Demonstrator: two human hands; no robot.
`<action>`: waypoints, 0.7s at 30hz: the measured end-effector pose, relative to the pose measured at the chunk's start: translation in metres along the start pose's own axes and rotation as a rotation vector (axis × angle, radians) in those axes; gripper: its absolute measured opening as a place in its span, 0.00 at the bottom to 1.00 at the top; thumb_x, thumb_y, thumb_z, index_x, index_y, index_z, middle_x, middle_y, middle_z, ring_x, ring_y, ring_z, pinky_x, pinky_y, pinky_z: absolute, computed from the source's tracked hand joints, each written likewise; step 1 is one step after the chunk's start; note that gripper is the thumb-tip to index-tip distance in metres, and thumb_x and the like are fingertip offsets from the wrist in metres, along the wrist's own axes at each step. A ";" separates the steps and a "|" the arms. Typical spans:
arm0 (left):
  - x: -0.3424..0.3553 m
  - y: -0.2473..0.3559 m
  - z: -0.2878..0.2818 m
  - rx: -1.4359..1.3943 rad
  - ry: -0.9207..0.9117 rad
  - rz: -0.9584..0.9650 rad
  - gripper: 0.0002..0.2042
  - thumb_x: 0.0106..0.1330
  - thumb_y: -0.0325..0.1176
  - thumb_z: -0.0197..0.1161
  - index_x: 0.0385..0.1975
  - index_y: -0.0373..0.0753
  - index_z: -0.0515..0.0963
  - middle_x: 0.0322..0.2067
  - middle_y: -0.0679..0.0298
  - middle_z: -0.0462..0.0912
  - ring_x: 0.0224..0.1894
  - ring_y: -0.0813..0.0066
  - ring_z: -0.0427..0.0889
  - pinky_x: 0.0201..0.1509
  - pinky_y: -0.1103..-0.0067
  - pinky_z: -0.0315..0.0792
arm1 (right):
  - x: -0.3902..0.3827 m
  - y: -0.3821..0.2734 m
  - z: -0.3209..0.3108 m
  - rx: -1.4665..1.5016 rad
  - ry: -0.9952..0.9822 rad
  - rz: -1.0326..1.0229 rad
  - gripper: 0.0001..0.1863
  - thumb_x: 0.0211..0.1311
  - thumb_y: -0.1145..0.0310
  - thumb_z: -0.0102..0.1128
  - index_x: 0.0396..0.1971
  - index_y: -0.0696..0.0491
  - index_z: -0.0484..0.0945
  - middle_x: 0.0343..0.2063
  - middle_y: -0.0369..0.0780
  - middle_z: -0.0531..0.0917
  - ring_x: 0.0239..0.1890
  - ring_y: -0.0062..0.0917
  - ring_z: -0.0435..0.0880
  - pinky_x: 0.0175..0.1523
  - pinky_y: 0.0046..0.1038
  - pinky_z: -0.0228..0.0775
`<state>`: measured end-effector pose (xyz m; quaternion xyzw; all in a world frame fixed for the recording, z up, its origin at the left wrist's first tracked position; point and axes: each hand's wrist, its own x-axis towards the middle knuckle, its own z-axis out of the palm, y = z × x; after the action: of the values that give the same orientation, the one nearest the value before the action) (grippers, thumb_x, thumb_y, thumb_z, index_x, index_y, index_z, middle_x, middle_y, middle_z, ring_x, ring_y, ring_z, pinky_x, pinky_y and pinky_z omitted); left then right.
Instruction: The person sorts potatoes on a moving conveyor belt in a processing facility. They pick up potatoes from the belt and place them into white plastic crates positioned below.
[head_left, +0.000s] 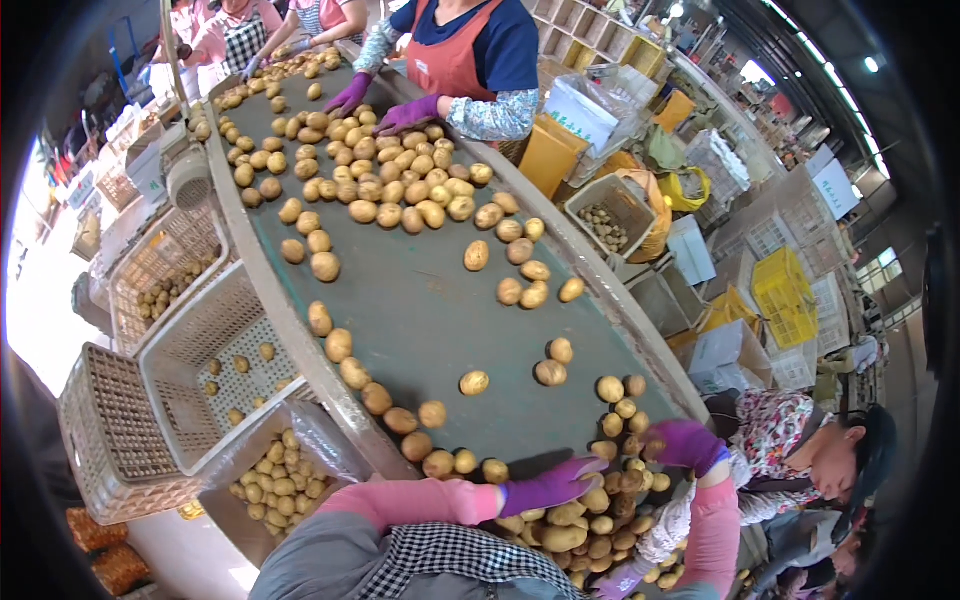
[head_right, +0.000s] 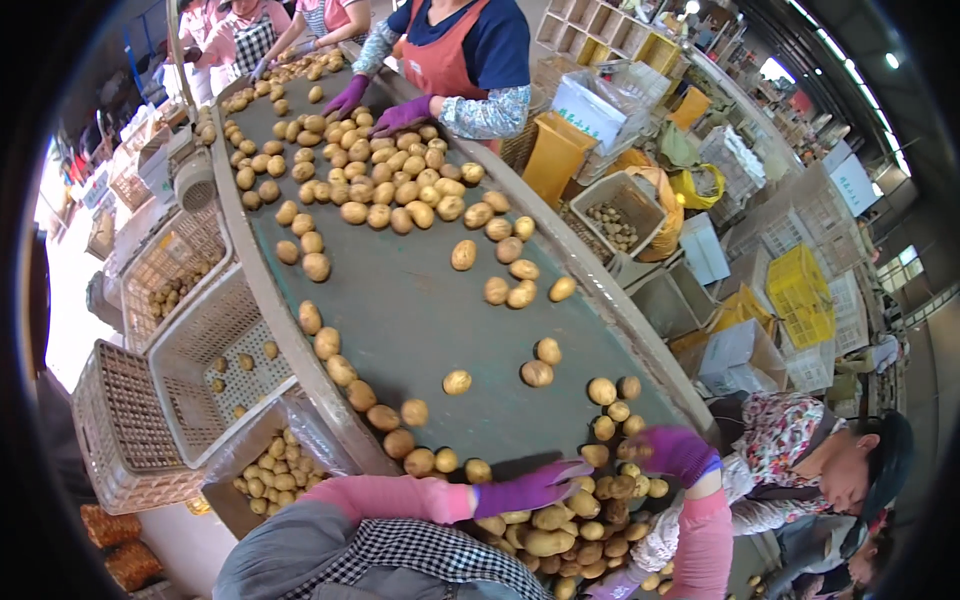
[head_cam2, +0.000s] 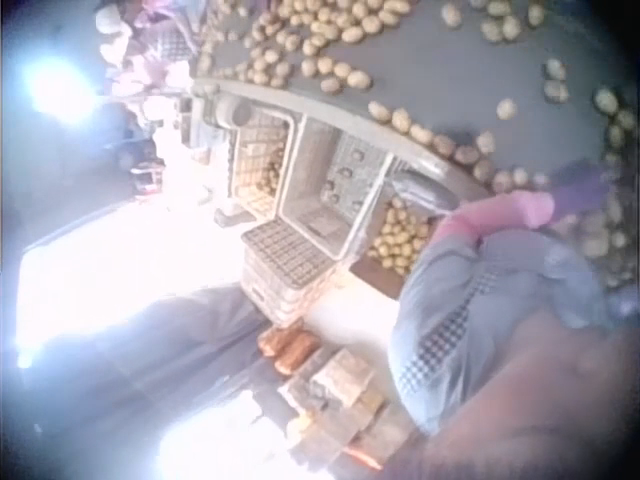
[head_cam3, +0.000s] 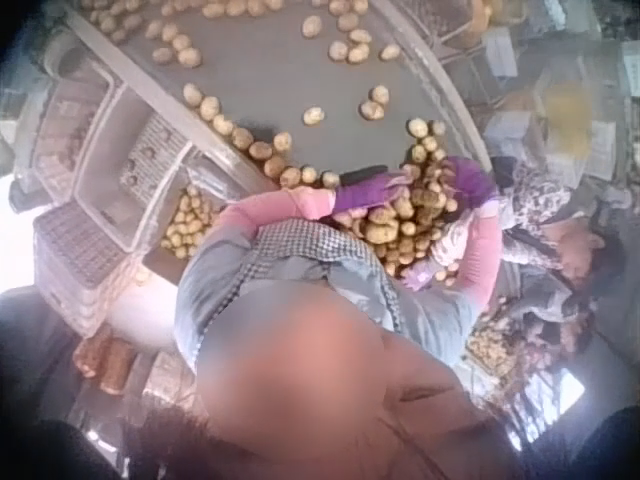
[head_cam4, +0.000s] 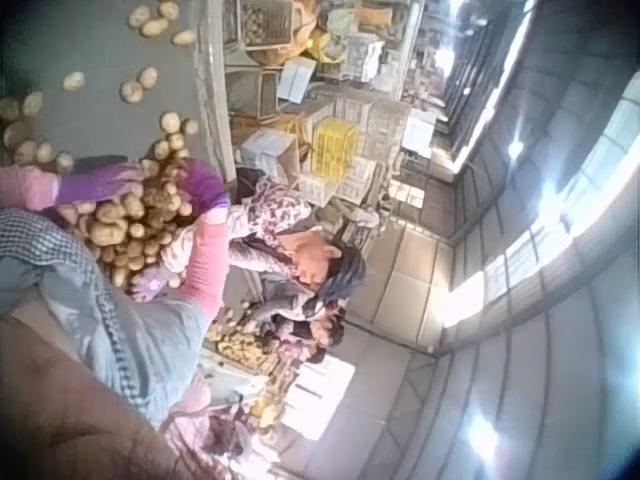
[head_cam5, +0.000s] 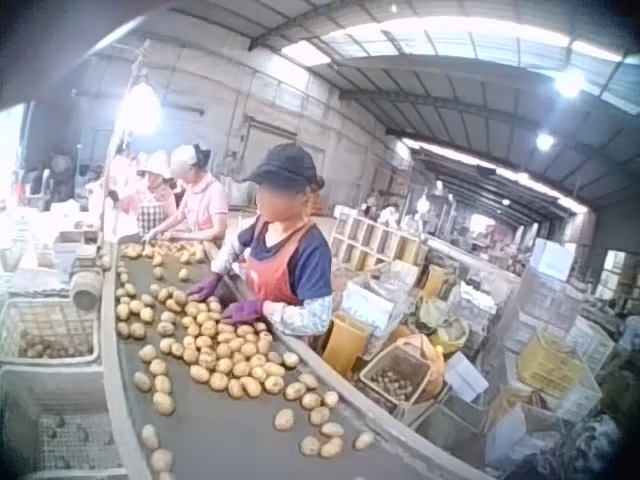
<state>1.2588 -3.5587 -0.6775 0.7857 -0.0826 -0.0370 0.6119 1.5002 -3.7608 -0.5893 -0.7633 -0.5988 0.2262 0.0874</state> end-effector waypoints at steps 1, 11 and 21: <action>-0.003 0.023 -0.008 0.255 0.072 0.101 0.28 0.79 0.44 0.56 0.75 0.41 0.66 0.75 0.53 0.65 0.77 0.56 0.64 0.79 0.61 0.57 | -0.012 -0.016 -0.014 0.007 0.279 0.026 0.22 0.60 0.63 0.69 0.56 0.45 0.84 0.52 0.43 0.86 0.53 0.41 0.86 0.58 0.39 0.78; -0.139 0.112 -0.182 1.199 0.695 -0.157 0.33 0.57 0.43 0.74 0.64 0.39 0.74 0.69 0.45 0.70 0.69 0.41 0.70 0.71 0.53 0.65 | 0.047 -0.128 -0.144 0.108 1.983 -0.198 0.26 0.59 0.71 0.70 0.58 0.59 0.77 0.50 0.50 0.85 0.52 0.40 0.84 0.60 0.37 0.76; -0.171 0.085 -0.234 1.378 0.997 -0.304 0.37 0.58 0.44 0.72 0.66 0.30 0.71 0.66 0.39 0.72 0.61 0.41 0.77 0.64 0.56 0.72 | 0.313 -0.188 -0.113 0.466 1.244 -0.465 0.21 0.67 0.62 0.66 0.55 0.58 0.78 0.43 0.43 0.85 0.43 0.33 0.85 0.52 0.36 0.78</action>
<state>1.1211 -3.3258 -0.5448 0.9087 0.2973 0.2891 -0.0480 1.4433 -3.3967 -0.4886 -0.5645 -0.5212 -0.1545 0.6211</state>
